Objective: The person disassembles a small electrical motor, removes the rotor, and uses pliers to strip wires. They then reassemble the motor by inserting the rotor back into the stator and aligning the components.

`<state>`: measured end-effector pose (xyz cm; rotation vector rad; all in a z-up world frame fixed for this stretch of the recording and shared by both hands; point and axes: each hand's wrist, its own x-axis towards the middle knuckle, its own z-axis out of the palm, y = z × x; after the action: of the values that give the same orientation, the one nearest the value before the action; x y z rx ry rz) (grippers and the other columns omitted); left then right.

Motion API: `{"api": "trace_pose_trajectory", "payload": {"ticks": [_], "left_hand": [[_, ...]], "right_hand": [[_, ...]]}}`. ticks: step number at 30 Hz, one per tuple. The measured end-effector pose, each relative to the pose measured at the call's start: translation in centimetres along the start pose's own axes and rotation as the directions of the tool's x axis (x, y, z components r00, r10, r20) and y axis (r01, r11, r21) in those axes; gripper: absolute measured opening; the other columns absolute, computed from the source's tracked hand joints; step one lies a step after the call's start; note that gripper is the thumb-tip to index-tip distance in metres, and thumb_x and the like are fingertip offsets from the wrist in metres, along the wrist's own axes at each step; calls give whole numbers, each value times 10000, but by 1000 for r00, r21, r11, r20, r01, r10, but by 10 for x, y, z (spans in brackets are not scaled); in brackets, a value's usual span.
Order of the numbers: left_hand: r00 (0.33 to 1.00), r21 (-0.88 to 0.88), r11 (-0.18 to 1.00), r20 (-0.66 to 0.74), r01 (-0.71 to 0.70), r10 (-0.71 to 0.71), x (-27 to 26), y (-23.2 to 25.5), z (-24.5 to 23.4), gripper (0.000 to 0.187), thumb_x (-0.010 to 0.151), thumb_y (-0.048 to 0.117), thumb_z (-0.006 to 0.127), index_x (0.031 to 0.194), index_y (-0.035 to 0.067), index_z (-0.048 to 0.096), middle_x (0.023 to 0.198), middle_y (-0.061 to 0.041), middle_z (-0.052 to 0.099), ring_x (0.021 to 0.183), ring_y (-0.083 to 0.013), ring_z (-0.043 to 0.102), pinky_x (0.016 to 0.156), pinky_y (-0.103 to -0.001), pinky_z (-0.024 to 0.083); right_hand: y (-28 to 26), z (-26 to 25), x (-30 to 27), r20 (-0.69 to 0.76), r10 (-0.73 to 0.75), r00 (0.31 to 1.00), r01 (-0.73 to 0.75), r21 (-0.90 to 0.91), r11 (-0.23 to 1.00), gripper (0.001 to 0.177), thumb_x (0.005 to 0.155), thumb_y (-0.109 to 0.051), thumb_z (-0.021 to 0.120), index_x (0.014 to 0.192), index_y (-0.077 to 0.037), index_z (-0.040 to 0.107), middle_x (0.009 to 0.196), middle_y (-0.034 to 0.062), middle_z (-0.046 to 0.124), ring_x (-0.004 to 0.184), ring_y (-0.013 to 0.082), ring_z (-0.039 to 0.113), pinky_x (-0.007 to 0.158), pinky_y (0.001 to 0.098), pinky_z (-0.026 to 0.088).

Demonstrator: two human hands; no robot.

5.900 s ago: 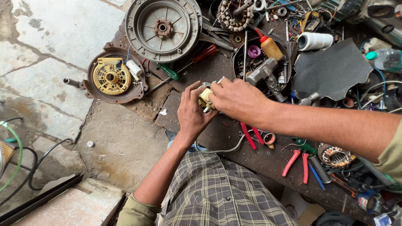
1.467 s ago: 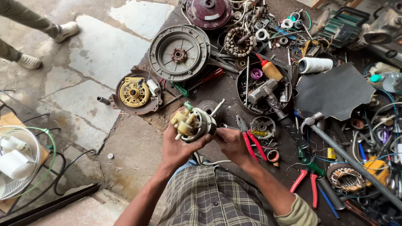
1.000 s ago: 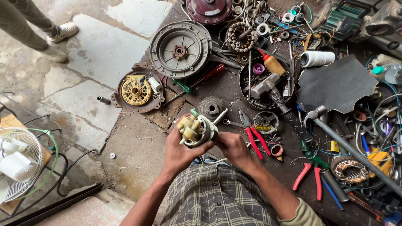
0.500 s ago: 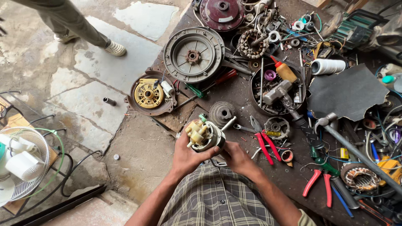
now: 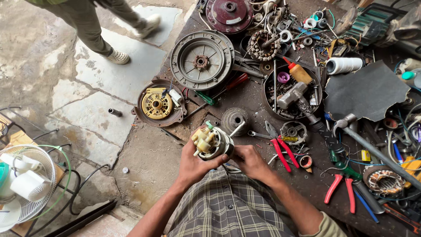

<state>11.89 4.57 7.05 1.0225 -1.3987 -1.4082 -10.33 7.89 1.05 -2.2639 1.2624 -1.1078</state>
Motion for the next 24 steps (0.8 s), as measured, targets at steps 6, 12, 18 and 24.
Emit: {"api": "trace_pose_trajectory", "payload": {"ticks": [6,12,18,24], "left_hand": [[998,27,998,-7,61,-61,0,-3,-3,1007,663,379,935,1444,-34,453,1251,-123,689,1168,-206,686,1045,-346,560],[999,137,990,26,-41,38,0,3,-9,979,684,332,936,1454,-26,448,1250,-119,703,1164,-197,704,1050,-332,568],[1000,193,981,27,-2,-4,-3,4,-8,975,674,328,930,1454,-19,461,1199,-97,732,1115,-171,725,1018,-316,579],[997,20,997,7,-75,74,-4,2,-2,896,725,326,926,1411,-52,491,1249,-111,657,1171,-187,670,1047,-334,542]], "right_hand": [[-1,16,12,78,332,940,-325,-90,941,362,719,28,773,1049,13,626,863,164,689,758,347,706,643,429,565],[7,16,7,331,291,898,-355,154,922,223,798,65,718,1005,0,668,881,146,716,739,307,735,637,393,588],[5,13,-2,190,325,926,-314,-87,945,146,808,13,755,910,-73,694,874,132,740,746,285,741,667,402,573],[-14,12,16,102,347,932,-338,-92,937,343,727,3,790,1035,12,638,896,186,699,833,390,694,689,475,553]]}}
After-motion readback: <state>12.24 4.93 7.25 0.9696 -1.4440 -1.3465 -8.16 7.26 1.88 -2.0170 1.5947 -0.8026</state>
